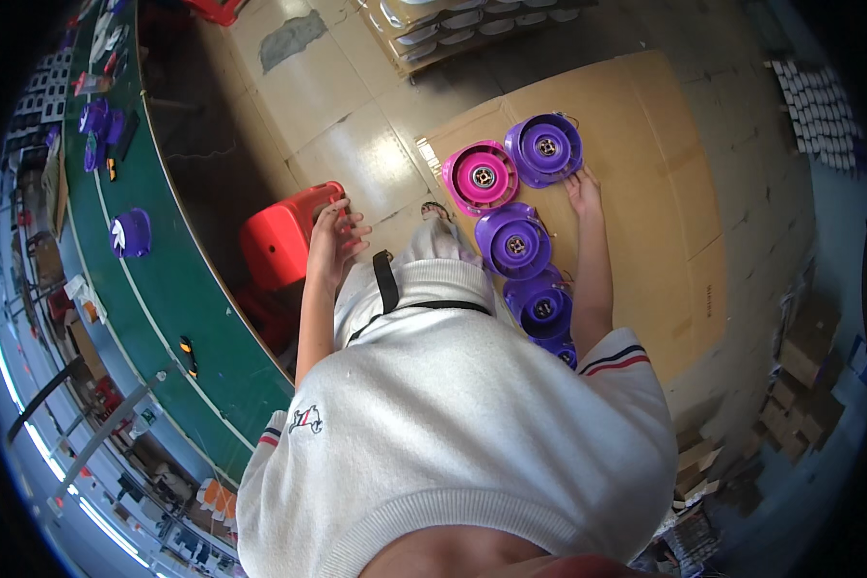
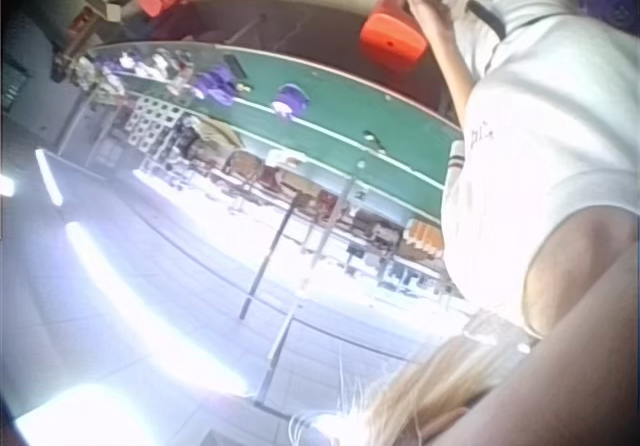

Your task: The person assembles plastic fan housings by fitting outer rings onto inner fan bases by hand, stacks the assembled units onto a cardboard pallet, and places cardboard sheets between stacked layers.

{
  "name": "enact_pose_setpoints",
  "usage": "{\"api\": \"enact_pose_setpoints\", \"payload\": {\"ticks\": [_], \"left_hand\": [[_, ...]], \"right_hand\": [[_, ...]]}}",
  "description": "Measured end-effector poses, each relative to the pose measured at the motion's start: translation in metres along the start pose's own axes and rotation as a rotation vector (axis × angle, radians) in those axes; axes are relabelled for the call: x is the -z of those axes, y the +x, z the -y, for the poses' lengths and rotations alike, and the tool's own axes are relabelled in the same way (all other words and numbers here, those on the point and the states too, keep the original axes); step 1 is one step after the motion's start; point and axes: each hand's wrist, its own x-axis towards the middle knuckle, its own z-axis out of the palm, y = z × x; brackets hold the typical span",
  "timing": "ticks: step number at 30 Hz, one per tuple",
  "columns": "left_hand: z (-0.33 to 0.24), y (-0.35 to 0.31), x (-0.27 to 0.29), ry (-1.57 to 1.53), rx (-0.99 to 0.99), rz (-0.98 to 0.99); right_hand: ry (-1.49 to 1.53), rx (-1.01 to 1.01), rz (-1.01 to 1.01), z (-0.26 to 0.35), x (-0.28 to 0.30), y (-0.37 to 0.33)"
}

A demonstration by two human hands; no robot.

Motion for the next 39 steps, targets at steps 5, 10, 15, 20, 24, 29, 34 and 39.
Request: {"api": "enact_pose_setpoints", "payload": {"ticks": [5,10,15,20,24,29,34,39], "left_hand": [[0.004,-0.005,0.000,-0.047,-0.013,-0.030],[0.013,-0.011,0.006,-0.075,-0.047,-0.053],[0.036,-0.014,0.022,-0.144,-0.064,-0.081],[0.049,-0.020,0.032,-0.382,-0.130,-0.134],[0.055,-0.030,0.038,-0.433,-0.111,-0.199],[0.076,-0.046,0.058,-0.506,-0.145,-0.242],[0.089,-0.050,0.070,-0.499,-0.136,-0.229],[0.109,-0.077,0.108,-0.607,-0.189,-0.211]], "right_hand": [[-0.115,0.149,-0.248,0.002,-0.016,-0.005],[-0.210,0.216,-0.379,-0.003,-0.028,-0.002],[-0.401,0.277,-0.414,-0.011,-0.023,0.009],[-0.296,0.436,-0.628,-0.029,0.007,0.037],[-0.280,0.471,-0.604,-0.029,0.011,0.042],[-0.720,0.346,-0.674,-0.026,-0.017,0.027],[-0.493,0.595,-0.551,0.008,-0.066,-0.034],[-0.564,0.958,-0.379,-0.001,-0.203,-0.132]]}}
